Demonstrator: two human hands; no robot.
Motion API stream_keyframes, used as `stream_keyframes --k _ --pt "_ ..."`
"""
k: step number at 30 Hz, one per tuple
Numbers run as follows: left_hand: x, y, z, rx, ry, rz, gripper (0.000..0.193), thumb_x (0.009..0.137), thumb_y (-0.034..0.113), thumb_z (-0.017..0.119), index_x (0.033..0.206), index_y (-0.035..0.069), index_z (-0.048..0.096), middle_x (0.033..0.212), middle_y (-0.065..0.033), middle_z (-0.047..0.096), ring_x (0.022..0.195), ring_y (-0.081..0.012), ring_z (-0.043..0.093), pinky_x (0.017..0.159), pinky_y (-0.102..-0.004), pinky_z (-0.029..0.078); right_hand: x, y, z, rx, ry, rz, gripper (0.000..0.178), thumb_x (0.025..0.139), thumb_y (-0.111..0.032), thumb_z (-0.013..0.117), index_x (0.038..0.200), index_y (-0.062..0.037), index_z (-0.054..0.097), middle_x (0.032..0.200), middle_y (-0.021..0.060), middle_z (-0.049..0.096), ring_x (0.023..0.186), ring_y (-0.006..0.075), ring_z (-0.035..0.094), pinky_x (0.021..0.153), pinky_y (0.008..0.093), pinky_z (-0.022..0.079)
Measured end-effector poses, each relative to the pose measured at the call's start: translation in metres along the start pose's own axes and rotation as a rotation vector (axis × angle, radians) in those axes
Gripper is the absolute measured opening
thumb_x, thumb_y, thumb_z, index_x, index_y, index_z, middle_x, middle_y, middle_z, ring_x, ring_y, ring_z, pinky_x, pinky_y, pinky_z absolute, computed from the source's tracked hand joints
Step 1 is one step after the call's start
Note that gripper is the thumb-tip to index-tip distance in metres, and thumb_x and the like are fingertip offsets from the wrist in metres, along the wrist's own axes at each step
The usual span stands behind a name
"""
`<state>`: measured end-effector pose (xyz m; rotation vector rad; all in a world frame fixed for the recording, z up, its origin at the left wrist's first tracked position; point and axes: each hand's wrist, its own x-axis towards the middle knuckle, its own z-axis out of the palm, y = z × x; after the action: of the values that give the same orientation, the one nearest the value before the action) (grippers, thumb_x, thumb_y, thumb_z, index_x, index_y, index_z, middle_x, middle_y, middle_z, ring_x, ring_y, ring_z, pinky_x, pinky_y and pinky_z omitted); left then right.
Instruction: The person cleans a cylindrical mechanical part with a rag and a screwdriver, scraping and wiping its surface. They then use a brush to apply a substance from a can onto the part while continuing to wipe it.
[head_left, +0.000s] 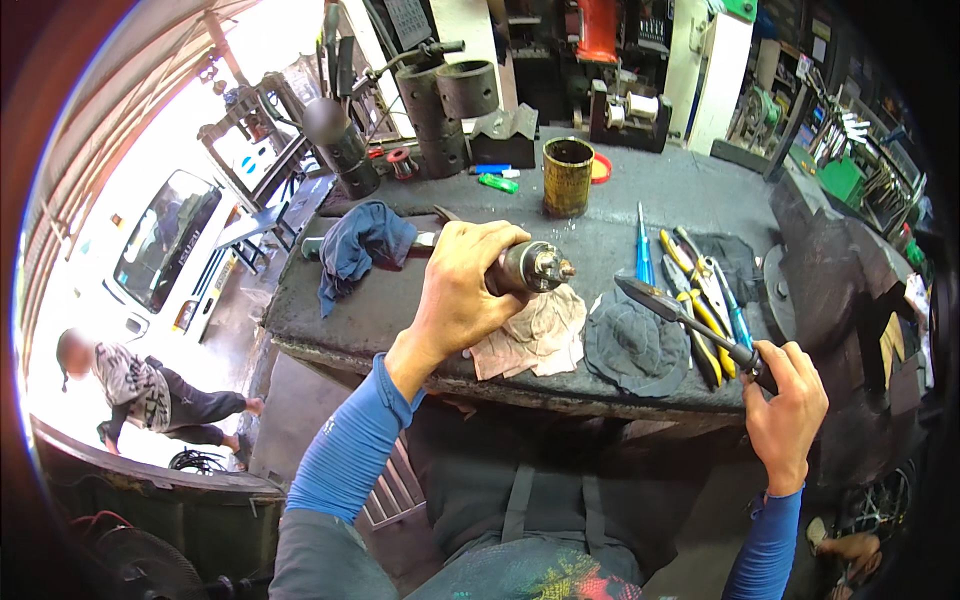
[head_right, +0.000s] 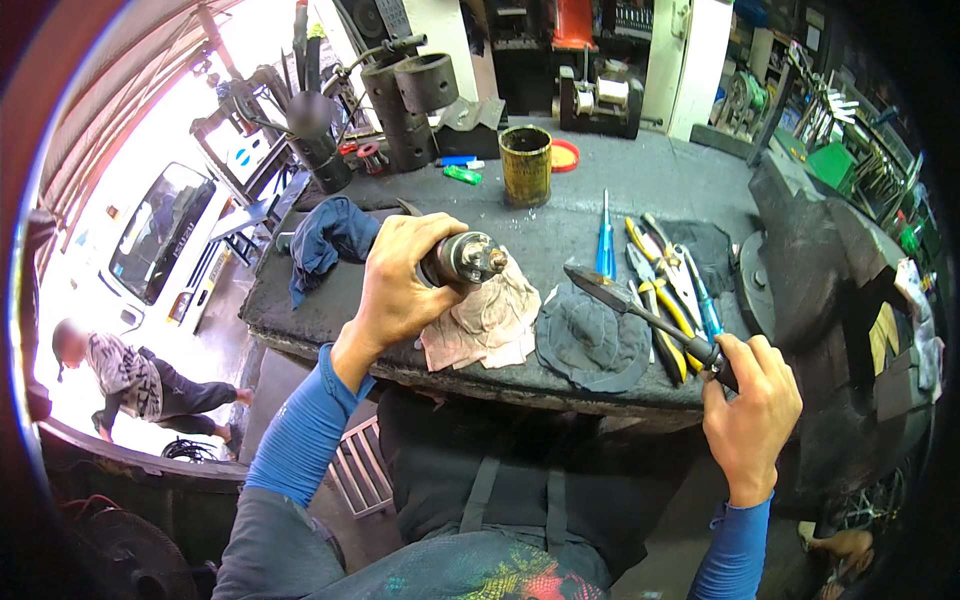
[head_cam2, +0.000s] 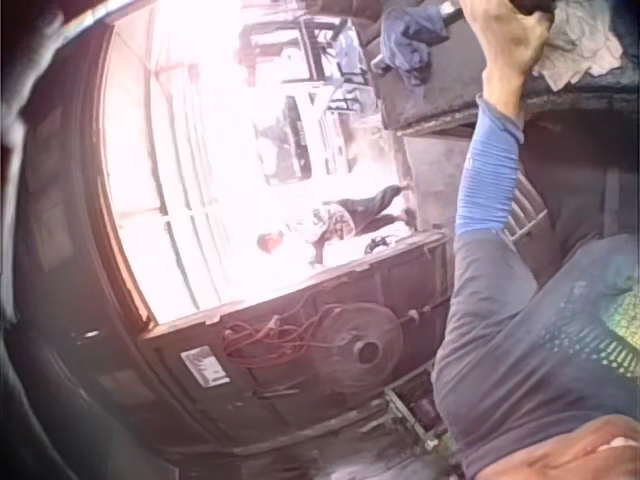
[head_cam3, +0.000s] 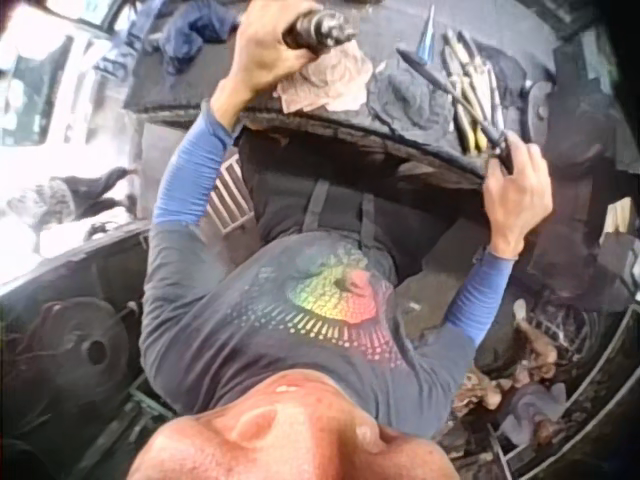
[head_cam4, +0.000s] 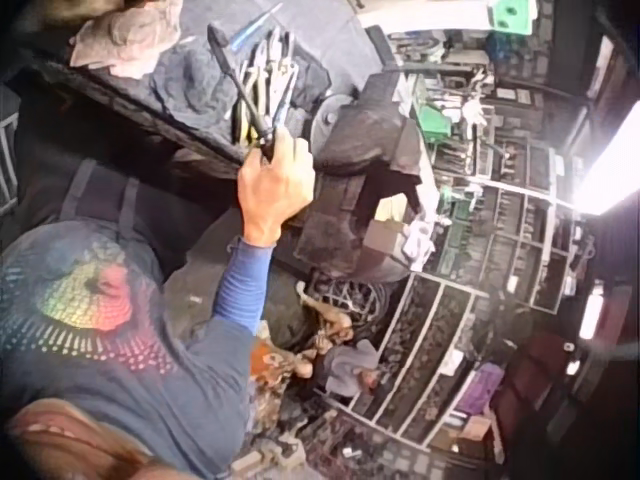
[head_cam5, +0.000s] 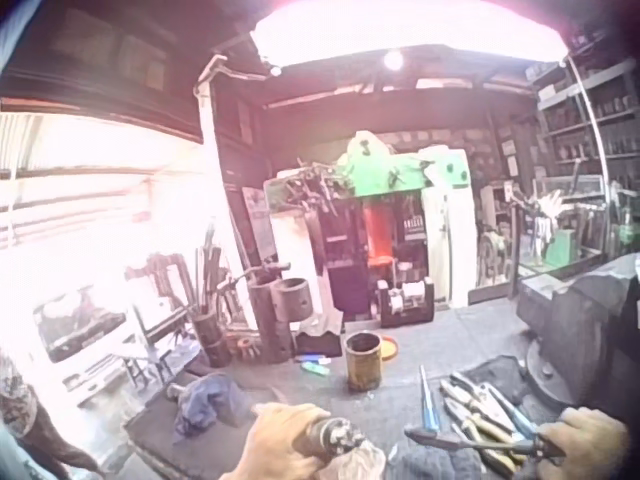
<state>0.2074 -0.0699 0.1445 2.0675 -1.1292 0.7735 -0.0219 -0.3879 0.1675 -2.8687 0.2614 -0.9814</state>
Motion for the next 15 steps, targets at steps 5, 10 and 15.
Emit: stream_keyframes --k 5,10,15 --pt "-0.011 0.022 0.004 -0.106 -0.005 -0.021 0.057 0.062 0.005 0.087 0.117 0.005 0.072 0.114 -0.0126 0.072 0.106 -0.0325 0.065 0.097 -0.0401 0.051 -0.021 -0.003 -0.010 0.105 -0.057 0.075 0.038 0.069 0.001 0.077 0.106 -0.0032 0.072 0.087 0.0123 0.057 0.081 0.0334 0.060 0.073 0.0418 0.047" --pt "-0.024 0.038 0.018 -0.203 0.035 -0.077 0.058 0.061 0.001 0.088 0.117 0.004 0.072 0.113 -0.0136 0.073 0.106 -0.0322 0.067 0.097 -0.0405 0.052 -0.034 -0.001 -0.018 0.213 -0.111 0.188 0.037 0.071 0.002 0.077 0.107 -0.0008 0.071 0.088 0.0137 0.059 0.080 0.0330 0.061 0.073 0.0400 0.048" --pt "-0.038 0.042 0.034 -0.195 0.020 -0.165 0.060 0.063 0.010 0.097 0.117 0.004 0.072 0.113 -0.0137 0.073 0.105 -0.0319 0.067 0.097 -0.0401 0.052 -0.040 0.004 -0.020 0.264 -0.154 0.235 0.037 0.071 0.004 0.077 0.107 0.0007 0.071 0.087 0.0134 0.058 0.079 0.0304 0.060 0.073 0.0375 0.048"
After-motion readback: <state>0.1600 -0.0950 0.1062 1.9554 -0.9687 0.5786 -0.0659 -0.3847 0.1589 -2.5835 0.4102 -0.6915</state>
